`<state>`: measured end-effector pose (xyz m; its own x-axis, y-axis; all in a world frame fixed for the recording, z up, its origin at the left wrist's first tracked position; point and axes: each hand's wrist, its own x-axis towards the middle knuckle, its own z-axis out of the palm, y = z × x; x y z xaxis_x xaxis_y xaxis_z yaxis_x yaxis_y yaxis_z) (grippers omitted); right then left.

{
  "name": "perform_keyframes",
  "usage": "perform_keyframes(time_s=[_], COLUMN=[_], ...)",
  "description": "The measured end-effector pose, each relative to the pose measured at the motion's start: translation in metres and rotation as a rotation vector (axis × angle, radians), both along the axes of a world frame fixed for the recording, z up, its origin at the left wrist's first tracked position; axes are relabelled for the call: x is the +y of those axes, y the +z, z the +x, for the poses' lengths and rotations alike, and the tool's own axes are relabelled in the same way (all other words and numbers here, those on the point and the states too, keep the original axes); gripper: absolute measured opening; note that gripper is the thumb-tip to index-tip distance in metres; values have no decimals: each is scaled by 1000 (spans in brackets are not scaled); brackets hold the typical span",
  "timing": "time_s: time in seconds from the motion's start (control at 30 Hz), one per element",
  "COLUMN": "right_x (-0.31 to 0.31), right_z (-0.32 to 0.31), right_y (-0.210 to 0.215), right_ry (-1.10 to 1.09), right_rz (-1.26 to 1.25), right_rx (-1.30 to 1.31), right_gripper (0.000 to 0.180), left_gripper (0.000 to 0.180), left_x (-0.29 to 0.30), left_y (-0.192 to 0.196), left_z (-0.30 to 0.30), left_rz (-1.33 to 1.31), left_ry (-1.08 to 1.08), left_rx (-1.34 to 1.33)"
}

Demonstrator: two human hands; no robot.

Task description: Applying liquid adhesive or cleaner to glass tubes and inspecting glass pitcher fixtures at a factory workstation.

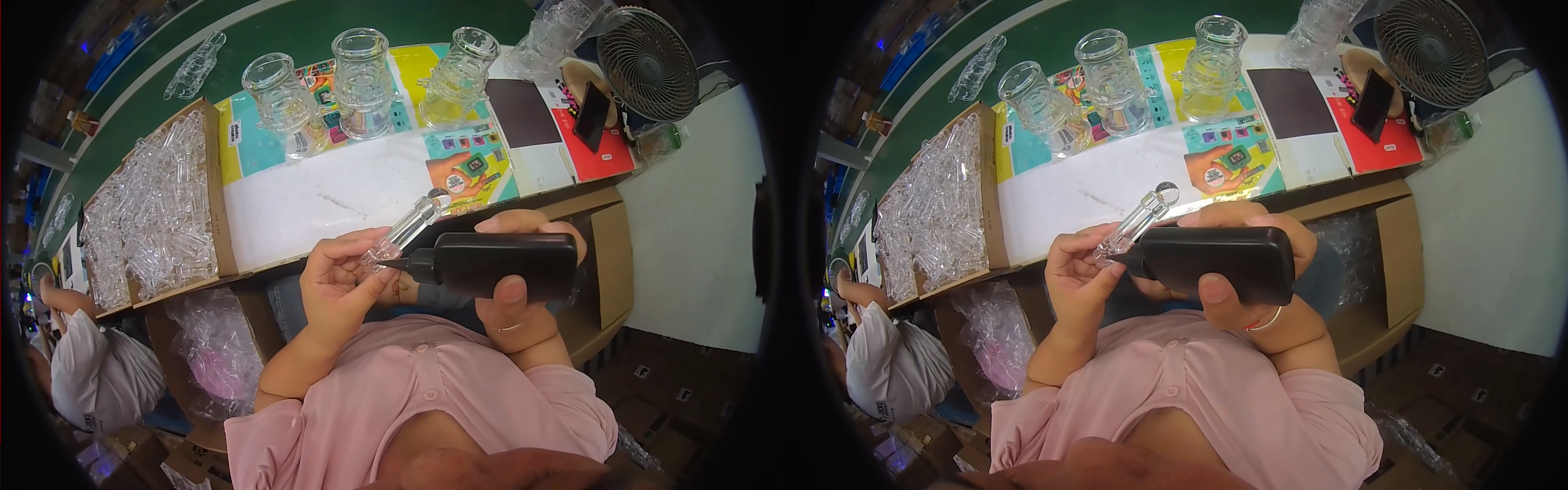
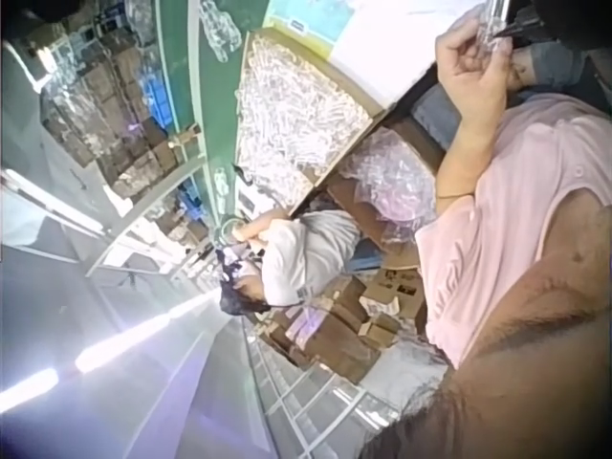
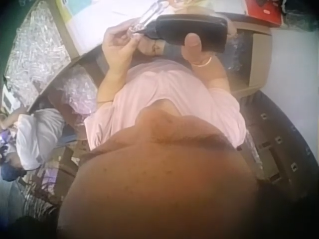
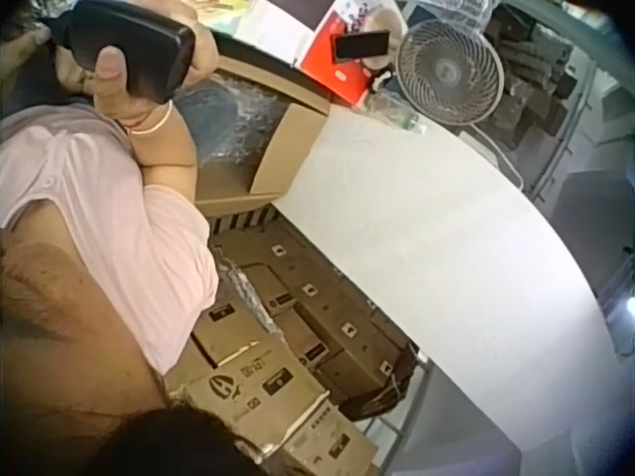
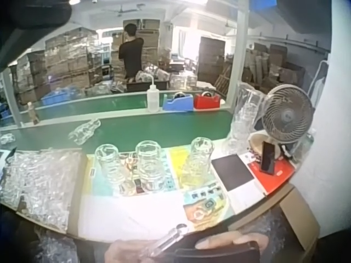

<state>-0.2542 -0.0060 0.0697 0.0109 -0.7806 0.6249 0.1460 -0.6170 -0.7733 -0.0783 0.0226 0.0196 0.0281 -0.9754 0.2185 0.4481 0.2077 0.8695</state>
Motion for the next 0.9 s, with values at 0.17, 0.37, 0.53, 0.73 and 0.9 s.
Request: perform_keyframes(time_s=[0.17,0.37,0.53,0.73,0.9], right_x=[3,0,3,0,0], right_z=[3,-4,4,1,-3], right_y=[2,5,5,5,-1], right_ry=[-84,11,-5,-56,-86], right_rz=[5,11,170,161,142], right_rx=[139,189,-25,4,9], right_gripper=[59,62,56,55,55], left_gripper=[33,32,33,34,35], left_x=[1,1,2,6,8], left_y=[4,4,2,5,5], left_z=[-1,0,1,0,2], left_rz=[24,11,-4,-7,-6], left_ry=[9,16,20,37,44], left_rx=[6,-19,-52,-86,-106])
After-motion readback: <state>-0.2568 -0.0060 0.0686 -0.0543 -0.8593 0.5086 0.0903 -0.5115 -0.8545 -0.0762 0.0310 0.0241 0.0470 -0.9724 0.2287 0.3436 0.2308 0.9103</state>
